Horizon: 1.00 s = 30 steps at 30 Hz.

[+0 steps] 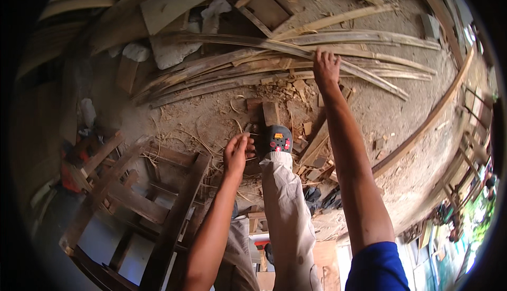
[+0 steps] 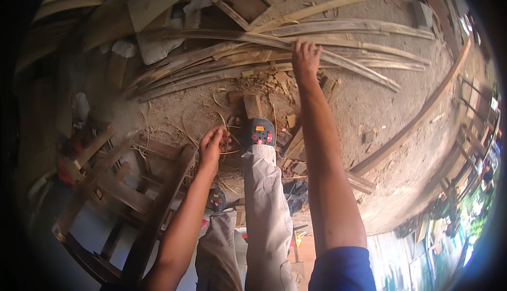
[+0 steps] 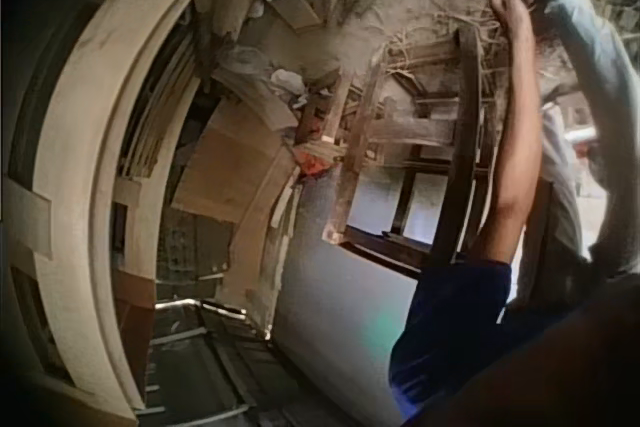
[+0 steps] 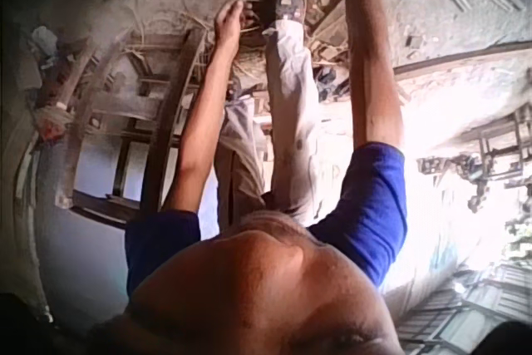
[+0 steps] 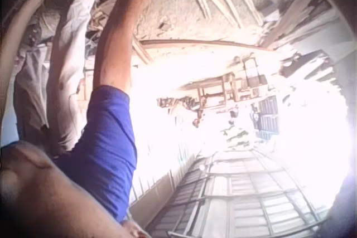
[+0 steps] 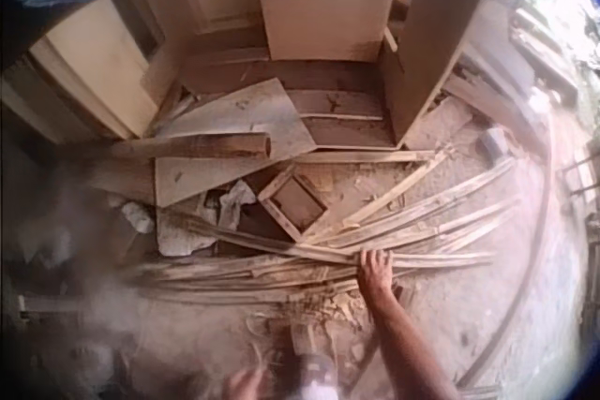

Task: The person assembles a bamboo frame by hand, using a hammer to secure joints and a saw to trim a wooden plank. The person repeatedly adjusts the frame and secures bamboo poles into place.

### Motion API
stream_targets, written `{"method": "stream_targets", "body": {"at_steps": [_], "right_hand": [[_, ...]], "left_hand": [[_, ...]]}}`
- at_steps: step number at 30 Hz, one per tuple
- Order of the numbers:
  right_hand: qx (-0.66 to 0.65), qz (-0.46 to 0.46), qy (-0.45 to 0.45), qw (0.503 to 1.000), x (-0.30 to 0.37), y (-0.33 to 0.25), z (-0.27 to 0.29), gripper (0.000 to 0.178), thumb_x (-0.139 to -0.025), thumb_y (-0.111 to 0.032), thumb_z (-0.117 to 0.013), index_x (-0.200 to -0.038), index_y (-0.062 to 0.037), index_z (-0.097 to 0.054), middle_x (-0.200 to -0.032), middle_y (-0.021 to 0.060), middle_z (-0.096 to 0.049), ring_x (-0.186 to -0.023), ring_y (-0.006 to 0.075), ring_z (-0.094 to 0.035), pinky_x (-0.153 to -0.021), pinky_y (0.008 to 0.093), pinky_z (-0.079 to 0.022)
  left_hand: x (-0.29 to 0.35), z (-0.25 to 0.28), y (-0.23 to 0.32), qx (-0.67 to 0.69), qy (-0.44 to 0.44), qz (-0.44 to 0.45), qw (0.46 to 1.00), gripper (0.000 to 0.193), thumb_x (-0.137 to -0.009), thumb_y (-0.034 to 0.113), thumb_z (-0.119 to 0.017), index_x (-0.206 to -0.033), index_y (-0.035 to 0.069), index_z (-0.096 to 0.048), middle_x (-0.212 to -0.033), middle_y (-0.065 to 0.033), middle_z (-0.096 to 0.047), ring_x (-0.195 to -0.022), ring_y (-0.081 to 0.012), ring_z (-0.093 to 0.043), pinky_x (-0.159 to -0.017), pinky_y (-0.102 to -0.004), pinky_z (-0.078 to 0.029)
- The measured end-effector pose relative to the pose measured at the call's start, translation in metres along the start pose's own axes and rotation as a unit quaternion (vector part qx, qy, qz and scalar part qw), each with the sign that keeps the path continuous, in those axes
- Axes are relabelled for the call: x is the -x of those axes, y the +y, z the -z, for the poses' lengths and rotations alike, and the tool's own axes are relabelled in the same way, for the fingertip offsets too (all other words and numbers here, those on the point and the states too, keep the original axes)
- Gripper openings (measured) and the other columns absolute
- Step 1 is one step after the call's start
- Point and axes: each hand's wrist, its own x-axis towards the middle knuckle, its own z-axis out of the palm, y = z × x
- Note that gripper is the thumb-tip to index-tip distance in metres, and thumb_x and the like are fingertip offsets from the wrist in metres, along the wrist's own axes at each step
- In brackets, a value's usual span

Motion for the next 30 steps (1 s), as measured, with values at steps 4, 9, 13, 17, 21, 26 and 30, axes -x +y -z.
{"method": "stream_targets", "body": {"at_steps": [4,9,13,17,21,26,30], "right_hand": [[0.01,0.09,0.074,0.993,0.007,0.015,-0.011,0.039,-0.091,-0.015,-0.053,-0.13,-0.0075,-0.051,-0.118,0.0139,-0.056,-0.099,0.0286,-0.06,-0.098,0.0491,-0.041],[-0.142,0.186,0.063,0.97,0.102,0.038,-0.001,0.034,-0.088,-0.014,-0.061,-0.118,-0.0045,-0.05,-0.099,0.0115,-0.058,-0.087,0.0299,-0.06,-0.081,0.0457,-0.046],[-0.367,0.234,0.104,0.894,0.217,0.059,0.093,0.039,-0.086,-0.011,-0.068,-0.121,-0.0051,-0.052,-0.098,0.0124,-0.059,-0.087,0.0316,-0.059,-0.079,0.0434,-0.043],[-0.325,0.205,0.051,0.922,0.337,0.06,0.228,0.042,-0.083,-0.018,-0.073,-0.121,-0.0085,-0.058,-0.107,0.0148,-0.06,-0.096,0.0324,-0.06,-0.081,0.0441,-0.044],[-0.329,0.173,-0.109,0.922,0.455,0.046,0.356,0.029,-0.096,-0.03,-0.06,-0.109,-0.0045,-0.063,-0.072,0.0144,-0.065,-0.07,0.0342,-0.066,-0.065,0.0424,-0.051],[-0.54,0.154,-0.183,0.807,0.608,0.017,0.485,0.06,-0.103,-0.051,-0.038,-0.093,0.0002,-0.067,-0.057,0.0047,-0.056,-0.049,0.0142,-0.057,-0.046,0.0333,-0.047],[-0.542,0.112,-0.148,0.82,0.735,-0.029,0.55,0.051,-0.096,-0.051,-0.055,-0.097,-0.0006,-0.064,-0.06,0.0047,-0.058,-0.052,0.013,-0.057,-0.049,0.0343,-0.048]], "left_hand": [[0.012,0.001,0.0,0.061,0.015,0.005,0.998,0.027,-0.099,0.027,-0.058,-0.118,0.008,-0.062,-0.098,-0.0026,-0.067,-0.083,-0.011,-0.064,-0.069,-0.0279,-0.054],[0.071,0.007,0.019,0.067,0.011,-0.034,0.997,0.028,-0.099,0.028,-0.058,-0.118,0.008,-0.062,-0.103,-0.0031,-0.066,-0.09,-0.012,-0.063,-0.072,-0.0294,-0.054],[0.136,0.02,0.051,0.009,0.049,-0.066,0.997,0.033,-0.1,0.032,-0.056,-0.122,0.008,-0.061,-0.107,-0.0032,-0.066,-0.093,-0.0112,-0.063,-0.07,-0.0257,-0.053],[0.211,0.038,0.111,0.042,0.075,-0.114,0.99,0.06,-0.102,0.054,-0.039,-0.137,0.006,-0.047,-0.123,-0.0103,-0.06,-0.109,-0.0202,-0.06,-0.084,-0.0342,-0.052],[0.323,0.067,0.18,0.227,-0.038,-0.229,0.946,0.067,-0.101,0.058,-0.037,-0.142,0.004,-0.038,-0.131,-0.0128,-0.056,-0.116,-0.023,-0.059,-0.092,-0.0352,-0.049],[0.488,0.149,0.205,0.236,-0.093,-0.393,0.884,0.036,-0.1,0.028,-0.057,-0.123,0.0,-0.058,-0.103,-0.0091,-0.068,-0.086,-0.0168,-0.069,-0.075,-0.0264,-0.054],[0.592,0.246,0.197,0.229,-0.109,-0.407,0.878,0.031,-0.1,0.027,-0.057,-0.116,0.001,-0.058,-0.1,-0.0132,-0.069,-0.088,-0.0207,-0.07,-0.079,-0.033,-0.059]]}}
